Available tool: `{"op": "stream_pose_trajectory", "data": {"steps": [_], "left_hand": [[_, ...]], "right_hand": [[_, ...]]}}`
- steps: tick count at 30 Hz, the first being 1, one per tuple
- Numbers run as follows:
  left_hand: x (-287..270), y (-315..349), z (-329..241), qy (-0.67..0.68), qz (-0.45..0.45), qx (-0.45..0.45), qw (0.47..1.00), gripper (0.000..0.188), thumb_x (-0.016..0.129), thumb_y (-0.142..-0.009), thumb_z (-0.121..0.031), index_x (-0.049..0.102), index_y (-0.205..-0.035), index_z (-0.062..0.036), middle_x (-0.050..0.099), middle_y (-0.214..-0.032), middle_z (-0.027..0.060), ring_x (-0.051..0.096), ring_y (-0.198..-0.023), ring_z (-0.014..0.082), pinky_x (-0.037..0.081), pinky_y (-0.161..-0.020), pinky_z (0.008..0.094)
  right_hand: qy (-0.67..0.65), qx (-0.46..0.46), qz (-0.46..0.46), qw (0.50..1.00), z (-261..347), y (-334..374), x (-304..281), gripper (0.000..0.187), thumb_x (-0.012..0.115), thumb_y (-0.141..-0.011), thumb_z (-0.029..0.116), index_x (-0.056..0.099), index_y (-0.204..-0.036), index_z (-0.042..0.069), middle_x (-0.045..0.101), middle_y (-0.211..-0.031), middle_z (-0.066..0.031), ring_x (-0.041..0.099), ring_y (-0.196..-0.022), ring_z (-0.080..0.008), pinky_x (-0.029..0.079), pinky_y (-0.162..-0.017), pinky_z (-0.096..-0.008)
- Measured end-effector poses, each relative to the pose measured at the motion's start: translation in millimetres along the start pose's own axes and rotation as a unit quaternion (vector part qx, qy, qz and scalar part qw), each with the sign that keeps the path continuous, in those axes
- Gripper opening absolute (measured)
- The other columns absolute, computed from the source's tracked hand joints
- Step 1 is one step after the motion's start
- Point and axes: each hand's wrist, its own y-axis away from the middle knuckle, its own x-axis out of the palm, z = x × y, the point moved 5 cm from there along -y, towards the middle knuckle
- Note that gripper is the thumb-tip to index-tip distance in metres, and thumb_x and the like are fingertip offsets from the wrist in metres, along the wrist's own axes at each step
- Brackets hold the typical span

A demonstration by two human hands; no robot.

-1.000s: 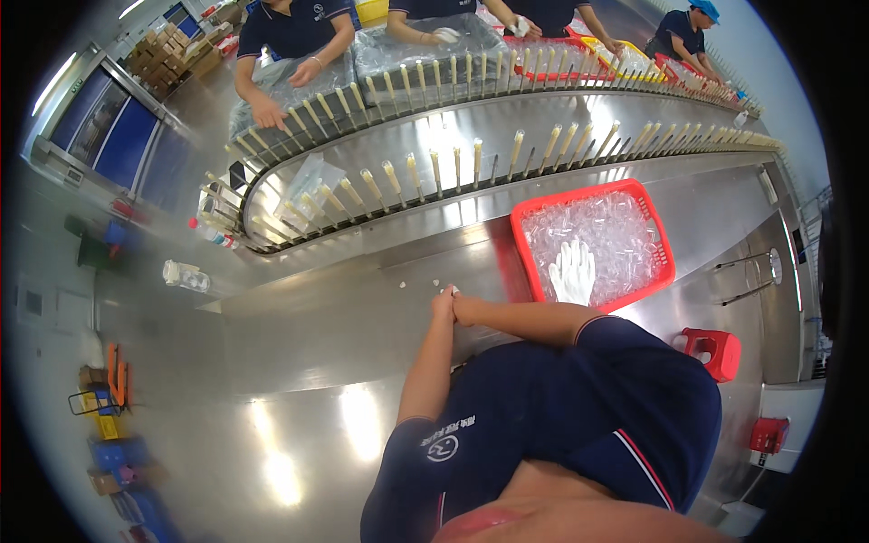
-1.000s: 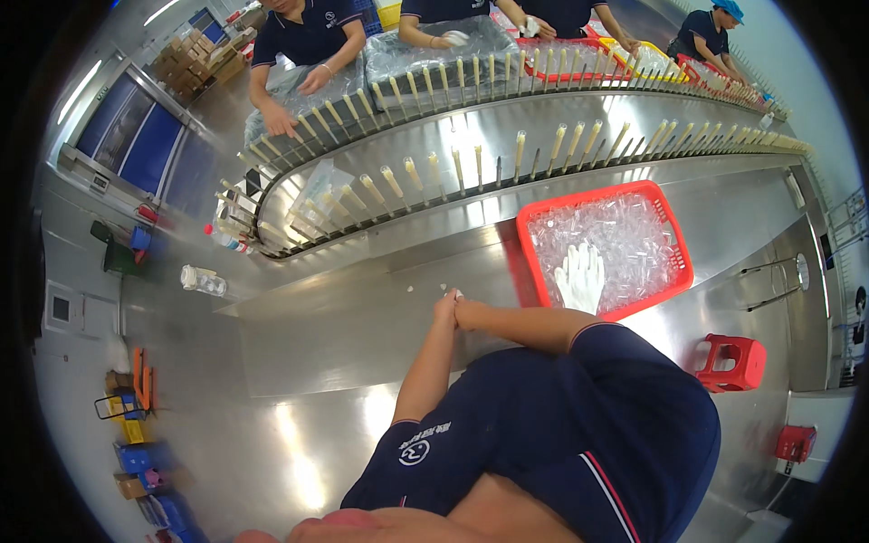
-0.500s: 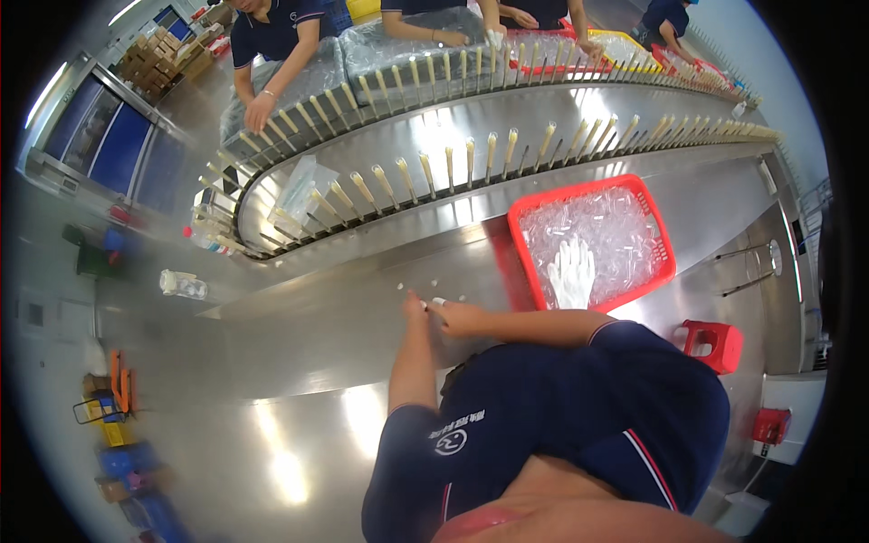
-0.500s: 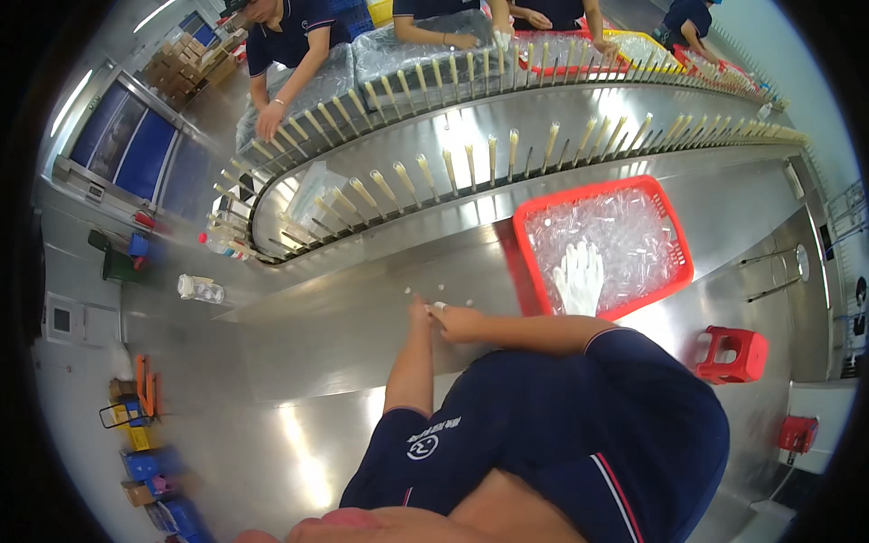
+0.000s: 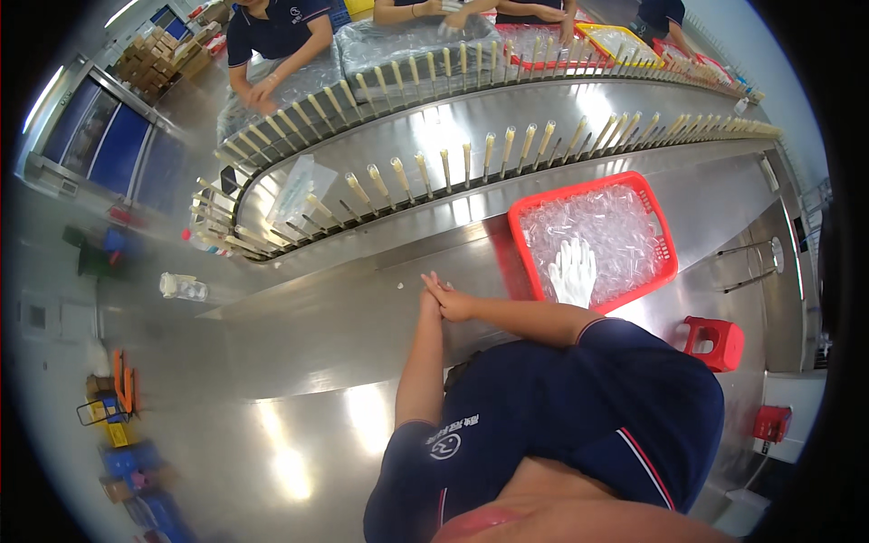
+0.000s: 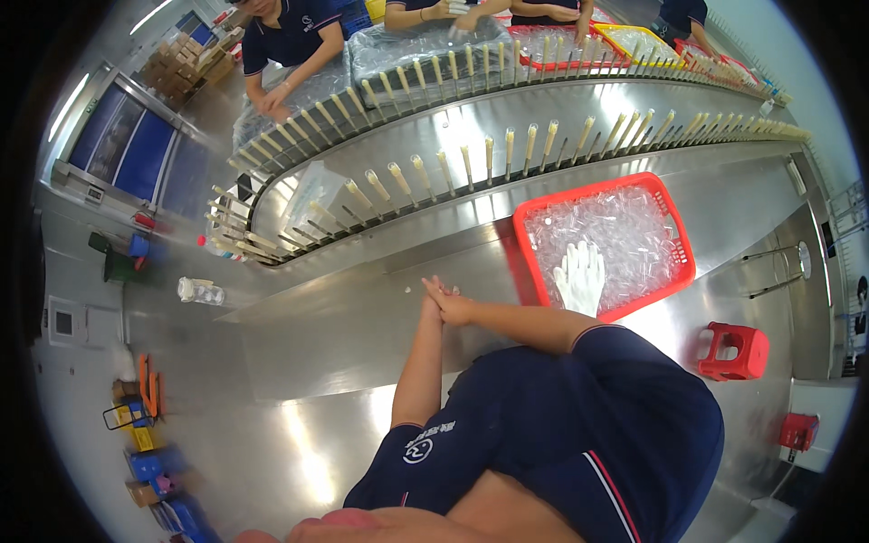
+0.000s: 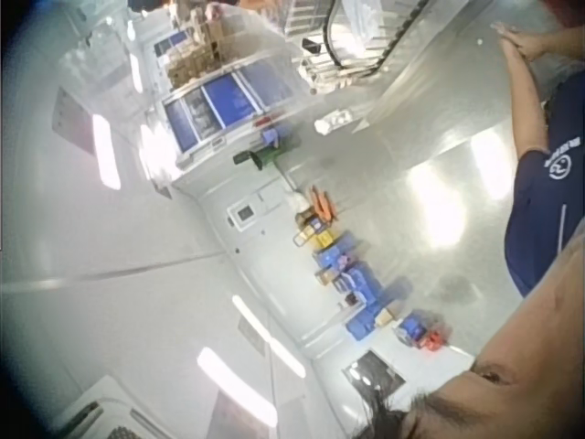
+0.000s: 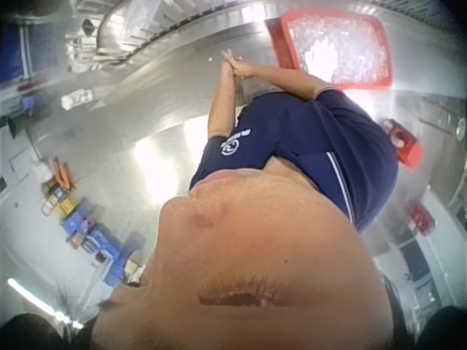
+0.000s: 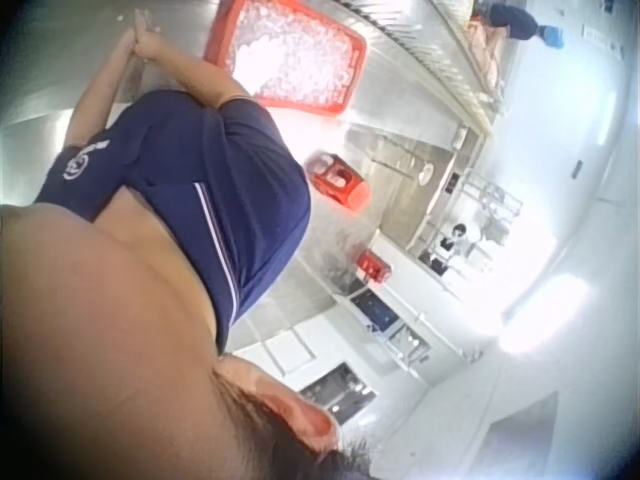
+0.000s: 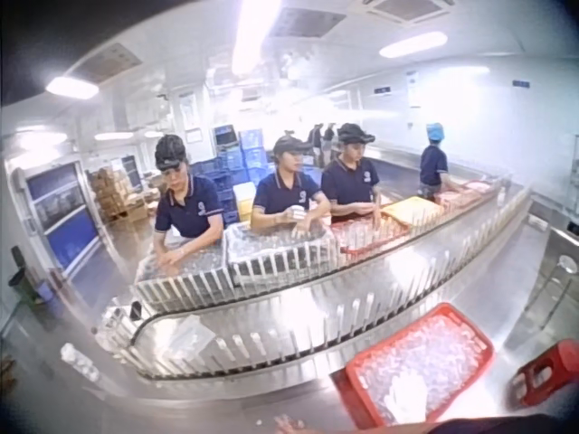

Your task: The person picks up plastic caps from a red bin, holds them up one at a time, and places them onto pins on a moving assembly line.

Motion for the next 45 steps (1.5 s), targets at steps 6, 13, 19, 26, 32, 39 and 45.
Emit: {"op": "stream_pose_trajectory", "data": {"steps": [6, 13, 19, 26, 32, 39, 45], "left_hand": [[17, -34, 10, -0.007, 0.027, -0.048, 0.998, 0.051, 0.049, -0.079, -0.057, 0.044, -0.059, -0.0111, 0.048, -0.054, 0.0077, 0.051, -0.05, 0.022, 0.043, -0.045, 0.0343], [-6, -47, -7, 0.033, -0.085, -0.055, 0.994, 0.048, 0.054, -0.078, -0.054, 0.045, -0.067, -0.0082, 0.049, -0.061, 0.0083, 0.048, -0.049, 0.0209, 0.042, -0.043, 0.0344], [-83, -63, -65, 0.159, -0.148, 0.054, 0.975, 0.046, 0.051, -0.08, -0.053, 0.049, -0.081, -0.0071, 0.049, -0.065, 0.0072, 0.048, -0.052, 0.0191, 0.044, -0.047, 0.0329], [39, 10, -12, 0.118, 0.072, -0.041, 0.99, 0.041, 0.052, -0.083, -0.047, 0.052, -0.085, -0.0058, 0.058, -0.07, 0.0077, 0.057, -0.06, 0.0191, 0.044, -0.048, 0.0349], [-20, -45, -42, 0.115, -0.044, 0.11, 0.986, 0.032, 0.053, -0.085, -0.037, 0.048, -0.079, -0.0067, 0.043, -0.053, 0.002, 0.044, -0.041, 0.014, 0.04, -0.039, 0.0271], [-119, 7, -116, -0.375, -0.296, 0.346, 0.808, 0.028, 0.049, -0.085, -0.02, 0.054, -0.091, 0.0067, 0.059, -0.084, 0.0157, 0.054, -0.071, 0.0254, 0.043, -0.069, 0.0355], [-192, 47, 32, -0.615, -0.275, 0.235, 0.701, 0.028, 0.058, -0.07, -0.022, 0.059, -0.086, 0.0007, 0.057, -0.084, 0.018, 0.054, -0.079, 0.0337, 0.042, -0.071, 0.044]], "right_hand": [[-0.016, 0.034, -0.034, 0.999, -56, -31, 11, 0.082, 0.04, -0.073, 0.001, -0.004, -0.138, 0.025, 0.024, -0.132, -0.0318, 0.053, -0.093, -0.0412, 0.041, -0.086, -0.0426], [-0.199, 0.187, 0.045, 0.961, -13, -9, -26, 0.079, 0.038, -0.073, -0.002, 0.002, -0.139, 0.023, 0.03, -0.132, -0.0273, 0.052, -0.103, -0.0357, 0.041, -0.088, -0.0413], [-0.036, -0.084, 0.045, 0.995, 45, 32, -30, 0.081, 0.048, -0.069, 0.006, 0.008, -0.138, 0.017, 0.041, -0.129, -0.015, 0.05, -0.105, -0.0368, 0.042, -0.087, -0.038], [0.025, 0.094, 0.075, 0.992, 8, 8, -61, 0.08, 0.05, -0.069, 0.006, 0.01, -0.138, 0.016, 0.046, -0.123, -0.0176, 0.051, -0.102, -0.0374, 0.042, -0.083, -0.0407], [-0.019, -0.075, 0.045, 0.996, -1, 3, -50, 0.069, 0.048, -0.07, 0.006, 0.023, -0.134, 0.013, 0.05, -0.114, -0.0209, 0.055, -0.094, -0.0365, 0.042, -0.081, -0.0421], [0.06, 0.05, -0.159, 0.984, -37, 104, -183, 0.042, 0.049, -0.07, 0.006, 0.05, -0.111, 0.004, 0.059, -0.098, -0.0145, 0.056, -0.088, -0.0304, 0.043, -0.08, -0.0372], [0.325, 0.197, -0.286, 0.879, -150, 206, -238, 0.056, 0.057, -0.073, 0.019, 0.04, -0.122, 0.002, 0.044, -0.123, -0.0187, 0.041, -0.113, -0.035, 0.029, -0.098, -0.0432]]}}
